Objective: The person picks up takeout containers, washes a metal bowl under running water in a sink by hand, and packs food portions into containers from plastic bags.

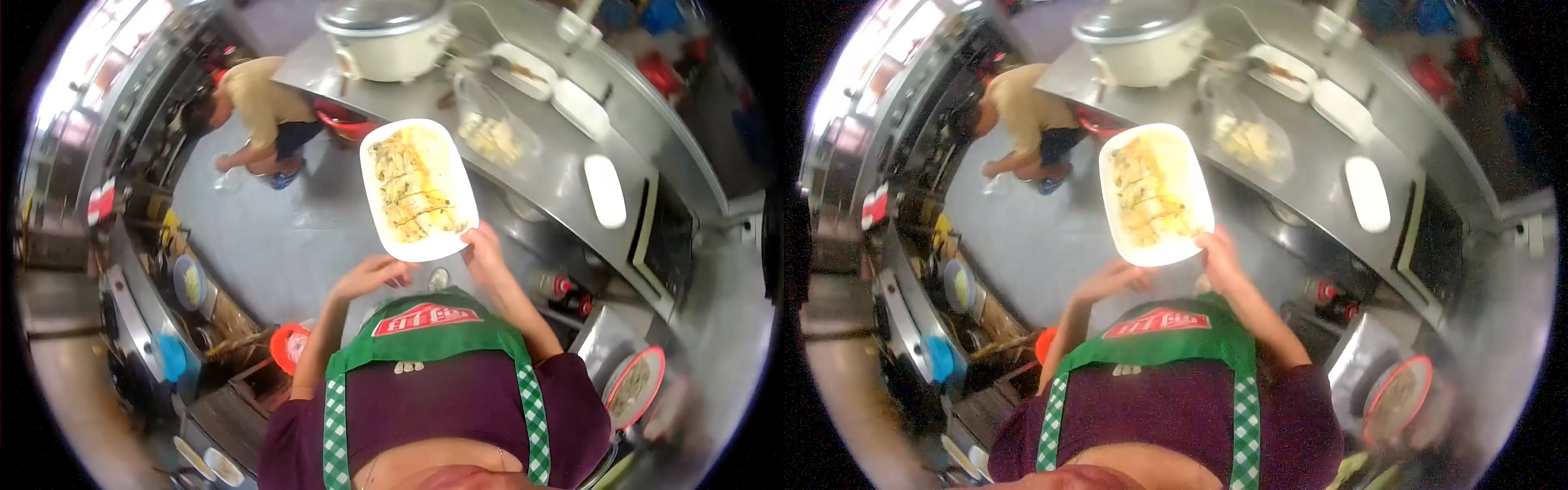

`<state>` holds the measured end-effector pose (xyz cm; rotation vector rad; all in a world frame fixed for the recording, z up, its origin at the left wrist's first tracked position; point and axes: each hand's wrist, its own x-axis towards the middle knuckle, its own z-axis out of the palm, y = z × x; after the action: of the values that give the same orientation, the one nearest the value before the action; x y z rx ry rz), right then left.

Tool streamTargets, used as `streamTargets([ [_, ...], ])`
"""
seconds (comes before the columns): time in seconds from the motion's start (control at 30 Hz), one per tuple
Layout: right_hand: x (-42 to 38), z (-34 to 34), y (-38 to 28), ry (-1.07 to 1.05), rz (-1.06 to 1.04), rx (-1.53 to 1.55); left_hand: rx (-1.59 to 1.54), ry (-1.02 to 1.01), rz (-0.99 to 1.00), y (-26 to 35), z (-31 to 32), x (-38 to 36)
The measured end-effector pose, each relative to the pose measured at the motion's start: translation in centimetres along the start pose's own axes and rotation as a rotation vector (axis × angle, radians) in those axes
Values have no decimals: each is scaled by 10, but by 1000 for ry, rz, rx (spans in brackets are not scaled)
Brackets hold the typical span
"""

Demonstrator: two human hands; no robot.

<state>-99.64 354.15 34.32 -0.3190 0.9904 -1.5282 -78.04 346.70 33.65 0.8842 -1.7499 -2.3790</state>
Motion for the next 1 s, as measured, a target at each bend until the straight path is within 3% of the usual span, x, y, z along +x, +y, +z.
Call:
streamTargets([
  [0.07,-17,-22,-33,-52,-51,0,195,198,35,-25,-17,26],
  [0.13,-23,-58,-51,63,-29,-60,186,341,-26,-5,-37,48],
  [0.2,-31,-80,-68,146,-28,-97,222,561,204,24,-36,80],
  [0.33,-25,-79,-115,263,-101,-126,276,653,403,99,-33,154],
  [0.4,-20,-76,-135,367,-144,-178,338,661,397,117,-41,189],
  [0.5,7,-72,-181,372,-221,-390,496,837,583,124,-51,261],
  [0.6,42,-77,-221,284,-248,-774,405,543,445,141,-60,296],
  [0.77,123,-67,-255,149,-305,-1096,114,291,429,173,-61,325],
  [0.87,165,-70,-263,-8,-219,-1341,-28,154,374,184,-54,319],
  [1.0,216,-55,-255,81,-109,-1898,-85,-31,320,196,-50,328],
])
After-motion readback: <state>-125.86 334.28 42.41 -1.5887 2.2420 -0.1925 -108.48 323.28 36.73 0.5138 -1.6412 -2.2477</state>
